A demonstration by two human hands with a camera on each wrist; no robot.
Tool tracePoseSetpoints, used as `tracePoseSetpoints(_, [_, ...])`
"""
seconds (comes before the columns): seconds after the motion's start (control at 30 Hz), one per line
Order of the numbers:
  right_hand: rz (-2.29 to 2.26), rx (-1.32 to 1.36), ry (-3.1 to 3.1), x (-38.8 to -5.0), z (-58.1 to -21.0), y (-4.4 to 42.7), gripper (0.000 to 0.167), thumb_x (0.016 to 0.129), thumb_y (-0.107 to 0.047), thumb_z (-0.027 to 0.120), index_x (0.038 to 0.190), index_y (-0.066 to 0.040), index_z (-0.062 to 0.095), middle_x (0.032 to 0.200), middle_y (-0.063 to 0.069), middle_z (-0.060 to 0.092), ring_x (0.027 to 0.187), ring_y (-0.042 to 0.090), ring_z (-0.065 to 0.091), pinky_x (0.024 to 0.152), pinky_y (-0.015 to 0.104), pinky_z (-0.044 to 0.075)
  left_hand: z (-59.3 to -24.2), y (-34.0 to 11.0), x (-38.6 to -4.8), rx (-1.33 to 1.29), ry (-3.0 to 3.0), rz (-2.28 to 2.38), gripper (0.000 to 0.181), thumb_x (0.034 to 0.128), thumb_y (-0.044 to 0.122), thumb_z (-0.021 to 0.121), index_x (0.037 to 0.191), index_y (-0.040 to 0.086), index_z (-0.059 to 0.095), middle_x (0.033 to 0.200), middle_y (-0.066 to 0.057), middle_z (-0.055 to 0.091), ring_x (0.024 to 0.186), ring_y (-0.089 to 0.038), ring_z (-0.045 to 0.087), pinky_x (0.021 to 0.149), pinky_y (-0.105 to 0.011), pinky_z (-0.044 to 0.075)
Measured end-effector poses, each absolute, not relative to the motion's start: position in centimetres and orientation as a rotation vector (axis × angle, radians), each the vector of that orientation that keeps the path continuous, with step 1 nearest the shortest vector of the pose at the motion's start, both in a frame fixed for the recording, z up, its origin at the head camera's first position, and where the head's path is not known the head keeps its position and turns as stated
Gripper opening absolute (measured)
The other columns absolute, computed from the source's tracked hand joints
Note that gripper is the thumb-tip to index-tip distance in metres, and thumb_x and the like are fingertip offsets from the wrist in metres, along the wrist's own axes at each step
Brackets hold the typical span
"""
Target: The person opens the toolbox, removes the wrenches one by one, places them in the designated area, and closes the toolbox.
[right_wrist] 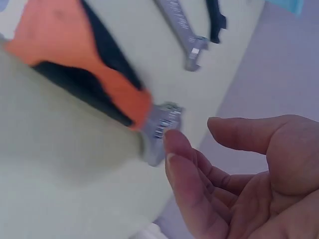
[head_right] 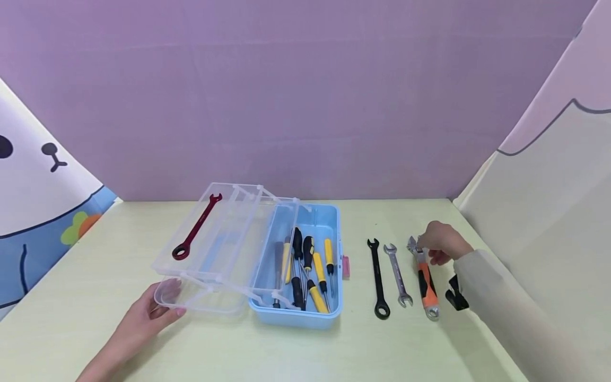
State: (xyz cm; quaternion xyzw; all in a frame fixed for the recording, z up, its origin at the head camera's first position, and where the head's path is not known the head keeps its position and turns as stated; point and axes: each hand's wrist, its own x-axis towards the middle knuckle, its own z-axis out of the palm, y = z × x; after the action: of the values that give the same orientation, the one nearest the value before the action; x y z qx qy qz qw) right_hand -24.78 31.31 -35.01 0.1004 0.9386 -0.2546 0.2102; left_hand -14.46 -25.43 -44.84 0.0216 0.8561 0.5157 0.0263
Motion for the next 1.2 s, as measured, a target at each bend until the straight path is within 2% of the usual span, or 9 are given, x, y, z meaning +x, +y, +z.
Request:
tracePoseSetpoints(0.23, [-0.695, 0.202, 2.64, -26.1, -32.7, 30.2, 0.019, 0.09, -0.014, 0.05, 0.089, 0.004, 0.045, 0.066, 0.006, 0.054, 0.053, 0.012, 0.06, 0.053, 0.026, 0.057, -44.8, -25.4, -14.6, 0.072, 2.649, 1.593, 0.068, 0.0876, 0.021, 0.07, 0.14, -0.001, 0.032, 0.141, -0.034, 0.041, 0.127, -0.045, 0.046, 0.092, -0.035, 0.055])
tracePoseSetpoints(0.47, [-0.682, 0.157, 2.676, -27.2, -30.6, 27.1, 0.018, 0.092, -0.014, 0.051, 0.09, 0.003, 0.045, 0.064, 0.004, 0.053, 0.053, 0.012, 0.06, 0.054, 0.026, 0.057, -44.9, -25.5, -14.6, 0.057, 2.654, 1.572, 0.07, 0.0876, 0.023, 0.07, 0.14, -0.001, 0.031, 0.142, -0.033, 0.039, 0.128, -0.044, 0.045, 0.093, -0.036, 0.054])
tracePoseSetpoints(0.83, [-0.687, 0.043, 2.735, -28.2, -27.5, 21.4, 0.019, 0.094, -0.016, 0.051, 0.09, 0.001, 0.048, 0.081, 0.014, 0.054, 0.06, 0.018, 0.063, 0.057, 0.028, 0.058, -45.1, -25.2, -14.5, 0.092, 2.651, 1.623, 0.066, 0.0877, 0.021, 0.07, 0.139, 0.0, 0.033, 0.14, -0.033, 0.041, 0.126, -0.045, 0.047, 0.091, -0.035, 0.055])
tracePoseSetpoints(1.2, [-0.691, -0.052, 2.779, -29.1, -26.4, 17.4, 0.023, 0.092, -0.019, 0.053, 0.096, 0.004, 0.051, 0.087, 0.016, 0.056, 0.066, 0.021, 0.063, 0.061, 0.03, 0.059, -45.0, -25.0, -14.2, 0.068, 2.657, 1.599, 0.069, 0.0876, 0.025, 0.07, 0.14, 0.001, 0.032, 0.142, -0.033, 0.039, 0.127, -0.044, 0.045, 0.092, -0.035, 0.054])
